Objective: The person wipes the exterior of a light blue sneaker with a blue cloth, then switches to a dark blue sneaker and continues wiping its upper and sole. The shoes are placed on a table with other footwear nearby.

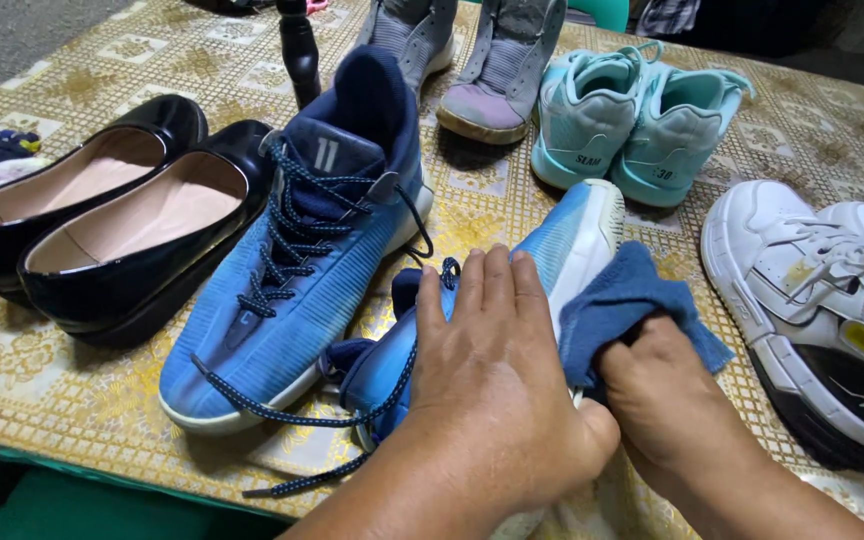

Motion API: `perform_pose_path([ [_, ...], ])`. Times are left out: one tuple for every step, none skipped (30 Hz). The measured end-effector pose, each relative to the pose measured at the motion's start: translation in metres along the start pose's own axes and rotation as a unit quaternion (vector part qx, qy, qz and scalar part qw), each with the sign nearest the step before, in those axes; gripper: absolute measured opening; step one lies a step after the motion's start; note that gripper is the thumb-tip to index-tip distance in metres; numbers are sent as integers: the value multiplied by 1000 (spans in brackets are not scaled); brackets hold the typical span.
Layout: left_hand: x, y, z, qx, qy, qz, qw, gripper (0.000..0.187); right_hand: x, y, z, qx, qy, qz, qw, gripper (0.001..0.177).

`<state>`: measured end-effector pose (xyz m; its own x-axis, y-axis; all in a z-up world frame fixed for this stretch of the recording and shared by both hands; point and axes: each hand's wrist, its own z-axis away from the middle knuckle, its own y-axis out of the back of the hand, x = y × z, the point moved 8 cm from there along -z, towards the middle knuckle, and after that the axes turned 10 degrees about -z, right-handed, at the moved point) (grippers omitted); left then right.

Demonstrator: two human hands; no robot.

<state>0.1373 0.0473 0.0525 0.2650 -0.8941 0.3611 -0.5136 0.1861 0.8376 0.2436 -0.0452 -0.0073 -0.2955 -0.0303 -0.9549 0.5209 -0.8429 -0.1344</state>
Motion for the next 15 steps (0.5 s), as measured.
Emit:
perform_pose_path([
  [0,0,0,-1,-2,-2,1000,116,0,1,-5,0,0,-2,1000,35],
  [1,-1,-1,-9,-6,-15,1000,114,-6,5,-10,22,31,38,999,32],
  [2,-2,-1,-17,-9,-28,999,113,-11,9,-15,43,60,78,994,30],
  [3,-1,-1,-19,-9,-28,999,113,-15,9,-20,44,59,78,994,30],
  [3,-1,-1,-27,-6,-22,999,115,-26,13,-23,82,99,165,978,27],
  [3,0,-2,-33,-3,-18,999,117,-39,14,-26,118,140,251,951,25],
  [3,-2,-3,-34,-1,-19,999,117,-39,12,-29,116,139,251,951,25],
  [2,-2,-4,-26,3,-20,999,117,-40,9,-31,113,141,230,956,24],
  [2,-2,-5,-17,7,-20,1000,117,-40,6,-34,111,143,210,961,24],
  [2,-1,-4,-16,10,-20,1000,117,-38,8,-37,108,143,211,961,24],
  [1,-1,-3,-22,15,-14,1000,116,-30,8,-41,79,109,149,980,23],
  [1,-1,-3,-28,18,-8,999,115,-22,8,-45,52,75,86,992,22],
  [1,0,-4,-27,18,-7,999,115,-16,16,-46,52,75,86,992,22],
  [1,-1,-4,-35,22,-11,999,114,-3,21,-47,22,36,71,997,24],
  [1,-2,-4,-43,26,-15,999,114,10,25,-48,-8,-3,55,998,25],
])
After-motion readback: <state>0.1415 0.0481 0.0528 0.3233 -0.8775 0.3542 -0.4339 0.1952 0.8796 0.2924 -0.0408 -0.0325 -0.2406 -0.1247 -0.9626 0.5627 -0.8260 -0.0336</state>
